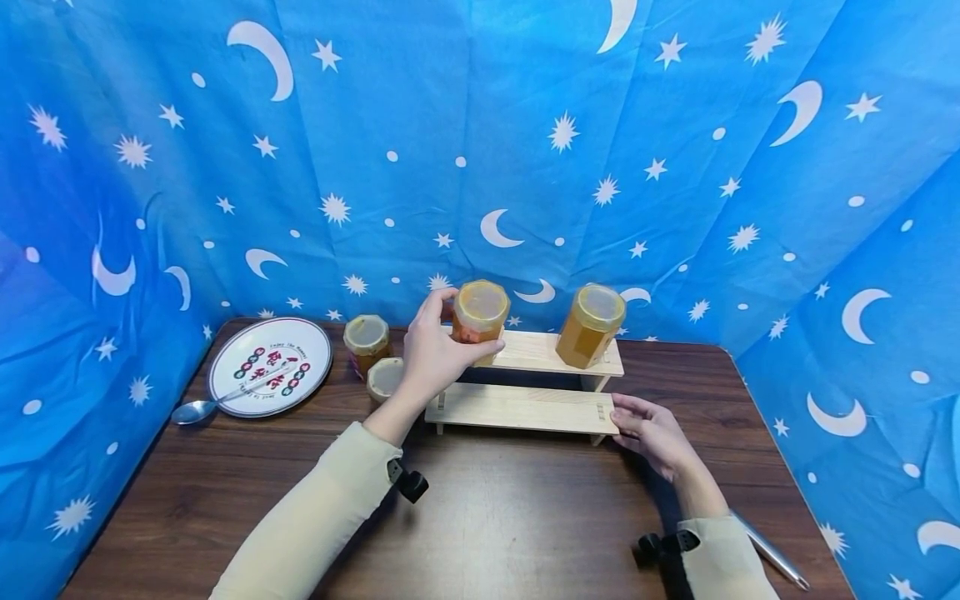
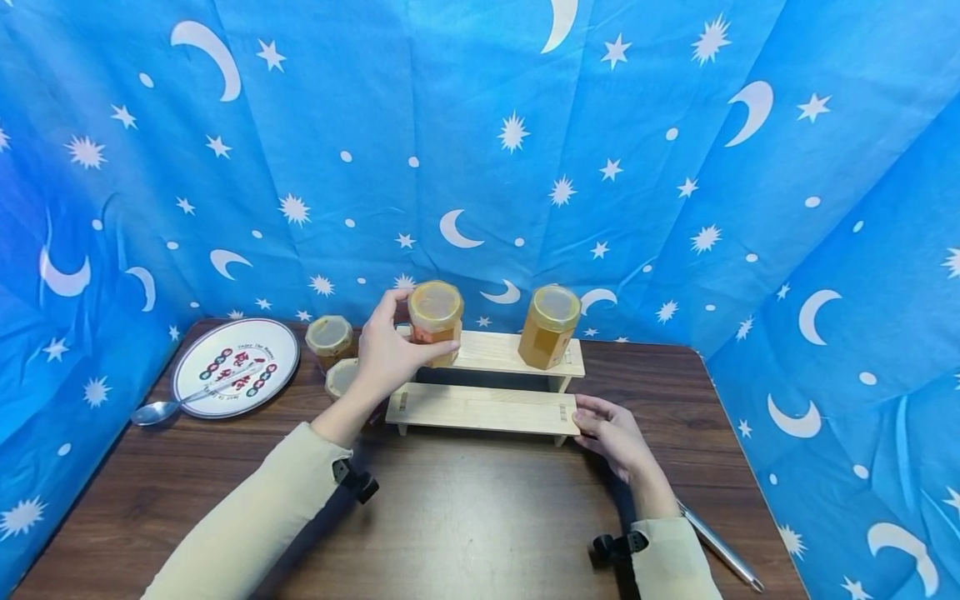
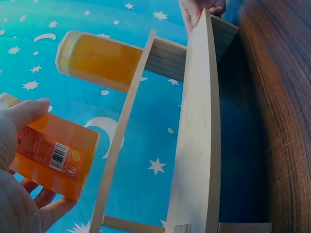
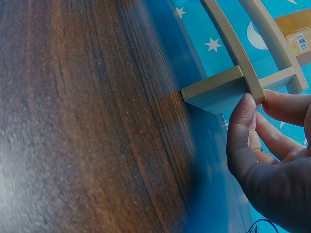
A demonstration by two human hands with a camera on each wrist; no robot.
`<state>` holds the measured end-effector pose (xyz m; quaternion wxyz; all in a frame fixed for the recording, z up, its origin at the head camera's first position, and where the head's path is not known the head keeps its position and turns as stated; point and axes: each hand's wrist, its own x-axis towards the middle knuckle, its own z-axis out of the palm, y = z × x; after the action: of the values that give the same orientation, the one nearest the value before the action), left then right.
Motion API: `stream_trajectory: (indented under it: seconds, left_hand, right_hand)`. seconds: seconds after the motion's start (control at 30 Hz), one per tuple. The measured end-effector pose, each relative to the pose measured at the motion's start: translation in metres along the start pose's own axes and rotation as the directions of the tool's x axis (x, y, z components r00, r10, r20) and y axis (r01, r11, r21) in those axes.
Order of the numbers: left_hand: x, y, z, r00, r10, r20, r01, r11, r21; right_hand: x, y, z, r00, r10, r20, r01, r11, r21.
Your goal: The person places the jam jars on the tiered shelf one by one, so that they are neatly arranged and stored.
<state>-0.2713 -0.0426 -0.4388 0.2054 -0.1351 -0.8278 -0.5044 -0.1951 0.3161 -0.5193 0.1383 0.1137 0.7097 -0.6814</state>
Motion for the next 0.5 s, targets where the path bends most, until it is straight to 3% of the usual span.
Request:
stream_trajectory:
  seconds: [0.5]
  left_hand:
    - [0.002, -0.008, 0.012, 0.998, -0.057, 0.000, 0.057, 0.998, 0.006]
  right_hand:
    - [0.000, 0.001, -0.001, 1.000, 0.002, -0.004, -0.002, 1.000, 0.006]
